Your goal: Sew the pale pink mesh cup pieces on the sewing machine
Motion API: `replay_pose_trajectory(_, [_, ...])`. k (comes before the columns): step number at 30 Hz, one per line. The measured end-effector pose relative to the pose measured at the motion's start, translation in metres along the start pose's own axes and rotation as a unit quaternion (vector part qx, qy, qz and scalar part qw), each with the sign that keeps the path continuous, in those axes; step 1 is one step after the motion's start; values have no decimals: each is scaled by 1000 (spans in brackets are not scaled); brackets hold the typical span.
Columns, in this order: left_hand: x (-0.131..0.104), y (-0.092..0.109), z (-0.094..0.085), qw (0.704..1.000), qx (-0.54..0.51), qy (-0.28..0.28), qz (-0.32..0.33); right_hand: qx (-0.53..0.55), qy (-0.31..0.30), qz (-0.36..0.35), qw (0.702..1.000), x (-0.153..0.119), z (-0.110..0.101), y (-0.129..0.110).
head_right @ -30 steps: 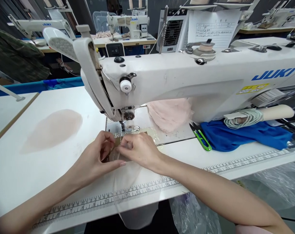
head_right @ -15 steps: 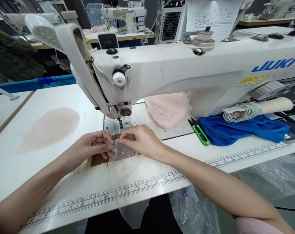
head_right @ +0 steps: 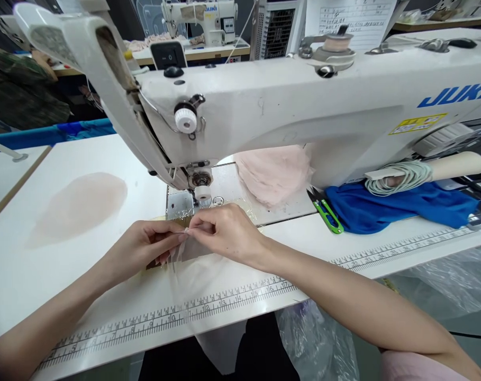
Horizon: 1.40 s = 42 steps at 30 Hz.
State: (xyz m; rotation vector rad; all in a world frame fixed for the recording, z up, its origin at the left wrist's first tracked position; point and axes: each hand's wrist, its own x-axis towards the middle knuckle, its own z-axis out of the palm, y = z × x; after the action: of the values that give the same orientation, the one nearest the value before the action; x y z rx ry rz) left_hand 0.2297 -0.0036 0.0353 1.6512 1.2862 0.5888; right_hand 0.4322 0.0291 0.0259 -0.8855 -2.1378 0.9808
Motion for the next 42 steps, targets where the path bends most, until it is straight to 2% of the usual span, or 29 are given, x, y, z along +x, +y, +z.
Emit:
replay_pose_trajectory(4, [-3,0,3,988,96,95,72,-9,0,0,1000,-1,2,2])
replay_pose_trajectory(8, [-6,-2,5,952,183,168,178,-27,1,4,1000,-1,2,4])
replay_pose_trajectory(11, [-5,-5,6,920,233,201,241,-38,-13,-3,999,-1,2,4])
replay_pose_trajectory(15, [-5,-10,6,890,271,225,291,-62,-27,-22,997,-2,2,4])
replay_pose_trajectory(22, [-6,-12,6,867,305,233,317,-90,-18,-94,991,-6,5,7])
replay_pose_trajectory(31, [-4,-8,8,850,317,234,349,-104,-42,-74,991,-5,1,4])
replay_pose_trajectory(42, [-6,-9,7,870,282,228,335,-103,-5,-125,987,-5,2,6])
